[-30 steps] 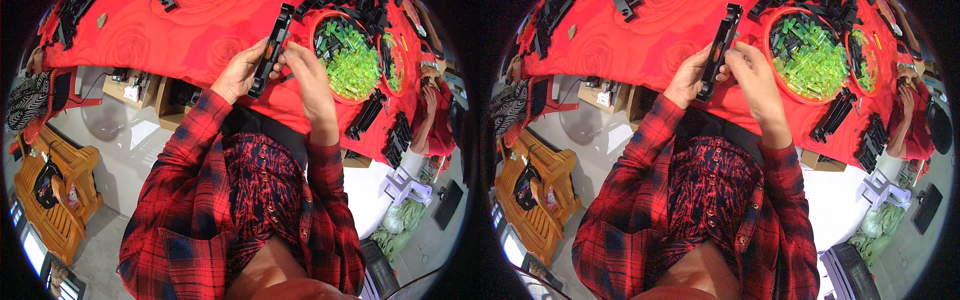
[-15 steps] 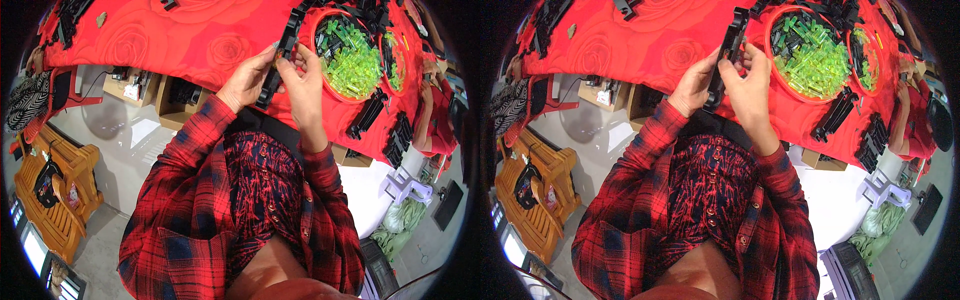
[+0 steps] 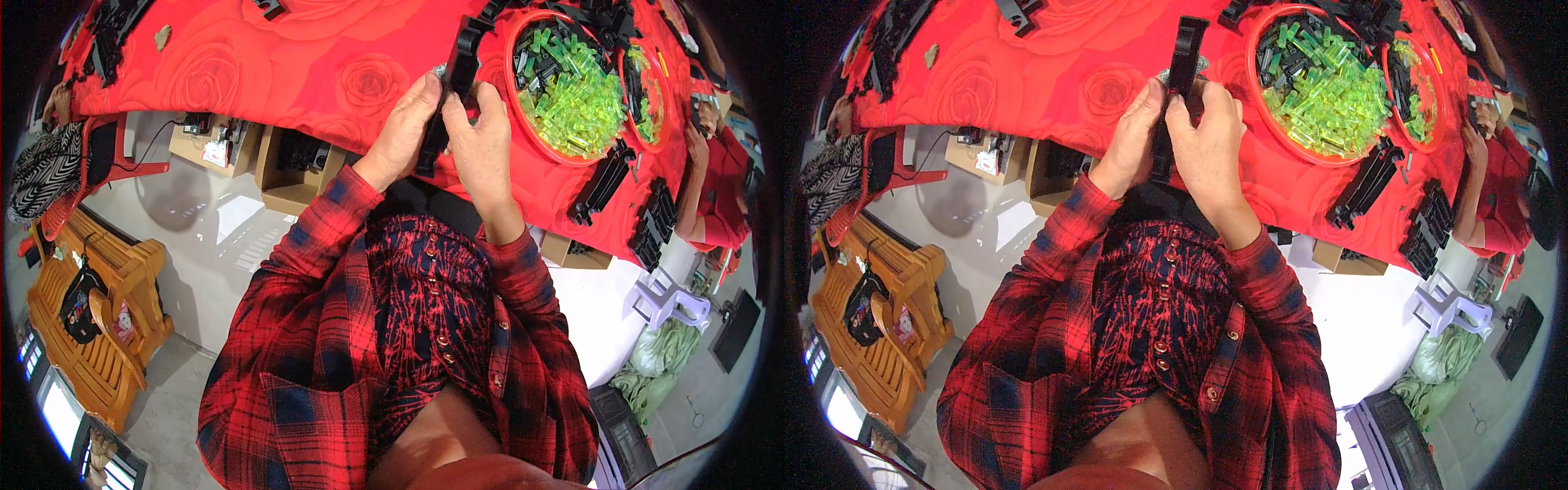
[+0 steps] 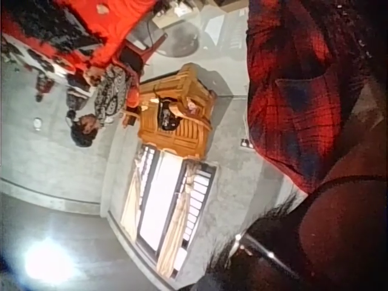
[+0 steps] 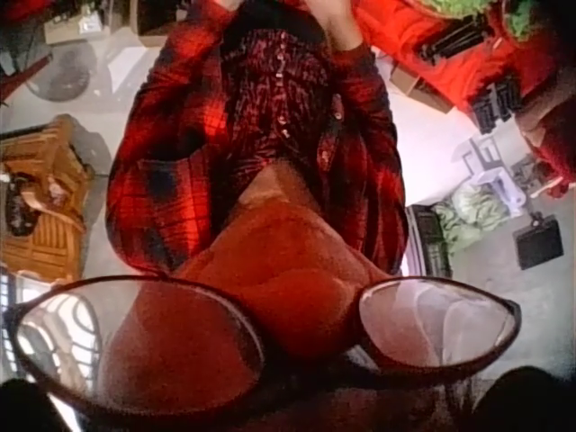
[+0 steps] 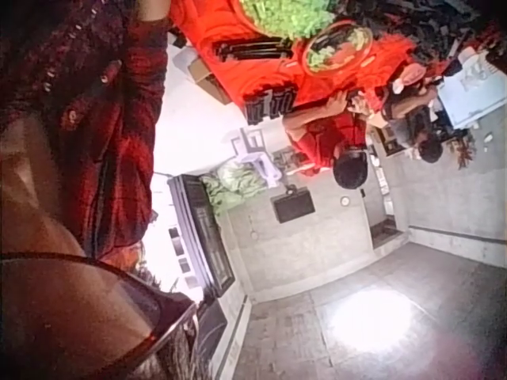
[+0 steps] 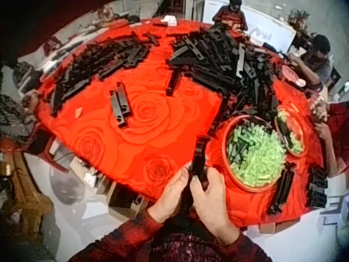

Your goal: The person assembles small black plastic and metal components by hand at a table.

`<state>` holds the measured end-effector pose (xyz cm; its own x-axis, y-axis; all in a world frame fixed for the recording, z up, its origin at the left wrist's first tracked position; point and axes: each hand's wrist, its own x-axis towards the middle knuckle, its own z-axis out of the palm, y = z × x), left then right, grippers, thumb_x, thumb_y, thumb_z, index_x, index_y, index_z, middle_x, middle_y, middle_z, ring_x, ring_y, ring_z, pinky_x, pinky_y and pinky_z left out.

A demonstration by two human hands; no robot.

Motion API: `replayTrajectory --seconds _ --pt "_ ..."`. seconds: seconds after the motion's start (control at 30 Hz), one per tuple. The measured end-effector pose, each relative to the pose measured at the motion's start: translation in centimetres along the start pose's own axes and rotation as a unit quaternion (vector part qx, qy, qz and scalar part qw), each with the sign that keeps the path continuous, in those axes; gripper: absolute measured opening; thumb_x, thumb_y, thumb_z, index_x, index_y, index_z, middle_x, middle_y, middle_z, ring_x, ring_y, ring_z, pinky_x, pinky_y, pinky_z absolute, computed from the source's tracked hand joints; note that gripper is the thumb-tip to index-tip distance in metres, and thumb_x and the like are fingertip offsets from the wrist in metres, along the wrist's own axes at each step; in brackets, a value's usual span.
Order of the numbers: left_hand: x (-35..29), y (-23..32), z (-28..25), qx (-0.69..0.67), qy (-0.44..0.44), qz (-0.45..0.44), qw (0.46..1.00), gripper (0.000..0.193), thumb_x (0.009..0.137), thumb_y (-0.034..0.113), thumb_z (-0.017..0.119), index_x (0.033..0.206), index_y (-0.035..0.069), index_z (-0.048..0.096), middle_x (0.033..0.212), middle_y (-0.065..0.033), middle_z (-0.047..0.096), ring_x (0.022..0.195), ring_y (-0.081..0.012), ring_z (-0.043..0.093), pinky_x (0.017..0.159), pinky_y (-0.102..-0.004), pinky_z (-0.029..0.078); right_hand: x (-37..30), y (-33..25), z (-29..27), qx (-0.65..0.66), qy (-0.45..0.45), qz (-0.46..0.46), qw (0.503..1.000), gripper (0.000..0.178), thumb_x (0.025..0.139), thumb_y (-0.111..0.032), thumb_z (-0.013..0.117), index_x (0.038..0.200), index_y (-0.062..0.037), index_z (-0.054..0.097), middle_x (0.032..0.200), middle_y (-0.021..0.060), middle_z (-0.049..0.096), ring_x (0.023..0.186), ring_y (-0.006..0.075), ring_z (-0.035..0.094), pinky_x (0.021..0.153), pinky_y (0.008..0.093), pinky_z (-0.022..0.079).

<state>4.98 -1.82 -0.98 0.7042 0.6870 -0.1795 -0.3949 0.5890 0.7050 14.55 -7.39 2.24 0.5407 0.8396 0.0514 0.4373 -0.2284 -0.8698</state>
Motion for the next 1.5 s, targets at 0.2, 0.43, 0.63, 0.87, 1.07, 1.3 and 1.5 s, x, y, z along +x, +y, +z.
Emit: replayTrajectory --seconds 0.2,0.43,0.63,0.87,1.07,1.3,1.5 --pt "-0.4 -0.7 0.9 0.065 0.036 0.062 0.995 0.047 0.106 0.046 0.037 0.127 0.007 0.054 0.092 0.0019 0.057 0.071 -0.0068 0.054 0.059 -0.0220 0.046 -0.3 0.7 0.0 -0.028 -0.012 -0.018 0.999 0.020 0.096 -0.015 0.057 0.105 0.0031 0.056 0.081 0.0081 0.059 0.055 0.0102 0.053 0.046 0.0274 0.044" --pt "-0.9 0.1 0.7 0.062 0.016 -0.018 0.998 0.044 0.107 0.043 0.036 0.126 0.008 0.054 0.095 0.0000 0.058 0.079 -0.0086 0.056 0.067 -0.0227 0.048 0.0 1.5 -0.7 0.069 -0.070 0.083 0.992 0.021 0.095 -0.014 0.059 0.112 -0.0010 0.058 0.086 0.0014 0.059 0.065 0.0088 0.054 0.051 0.0252 0.044" --pt "-0.1 0.5 0.8 -0.085 0.031 -0.085 0.992 0.037 0.107 0.034 0.038 0.128 0.008 0.054 0.108 -0.0031 0.063 0.095 -0.0137 0.062 0.082 -0.0286 0.052 -0.1 0.9 -0.9 0.061 -0.075 0.069 0.993 0.030 0.091 -0.007 0.062 0.118 0.0032 0.057 0.091 0.0016 0.060 0.078 0.0075 0.053 0.067 0.0234 0.044" --pt "-0.2 0.9 0.3 -0.092 0.002 -0.088 0.992 0.033 0.107 0.028 0.041 0.128 0.007 0.054 0.112 -0.0040 0.064 0.099 -0.0135 0.062 0.087 -0.0295 0.052 0.0 -0.2 -1.1 0.103 -0.072 0.121 0.985 0.030 0.089 -0.009 0.063 0.115 0.0045 0.056 0.091 0.0025 0.060 0.077 0.0076 0.053 0.065 0.0232 0.044" --pt "-1.1 0.5 -0.2 0.042 -0.043 -0.045 0.997 0.043 0.105 0.040 0.044 0.126 0.005 0.054 0.101 -0.0005 0.062 0.081 -0.0090 0.062 0.071 -0.0238 0.054 -0.1 -1.2 -1.9 0.140 -0.119 0.175 0.967 0.028 0.084 -0.010 0.064 0.106 0.0054 0.056 0.081 0.0091 0.063 0.068 0.0137 0.059 0.057 0.0287 0.050" --pt "-1.1 1.5 0.3 0.018 -0.035 -0.088 0.995 0.044 0.105 0.042 0.043 0.127 0.006 0.053 0.097 -0.0025 0.064 0.077 -0.0096 0.062 0.065 -0.0252 0.055 -0.7 -0.7 -3.4 0.199 -0.153 0.143 0.957 0.032 0.089 -0.006 0.061 0.118 0.0055 0.052 0.093 0.0084 0.061 0.072 0.0143 0.061 0.061 0.0288 0.052" --pt "0.3 1.5 -2.6 -0.241 -0.078 -0.212 0.944 0.042 0.106 0.034 0.038 0.130 0.002 0.052 0.099 -0.0152 0.067 0.076 -0.0213 0.067 0.070 -0.0335 0.060 -1.0 -0.5 -3.9 0.281 -0.075 0.075 0.954 0.037 0.099 -0.011 0.055 0.131 0.0074 0.047 0.106 0.0113 0.061 0.090 0.0153 0.062 0.081 0.0289 0.052"
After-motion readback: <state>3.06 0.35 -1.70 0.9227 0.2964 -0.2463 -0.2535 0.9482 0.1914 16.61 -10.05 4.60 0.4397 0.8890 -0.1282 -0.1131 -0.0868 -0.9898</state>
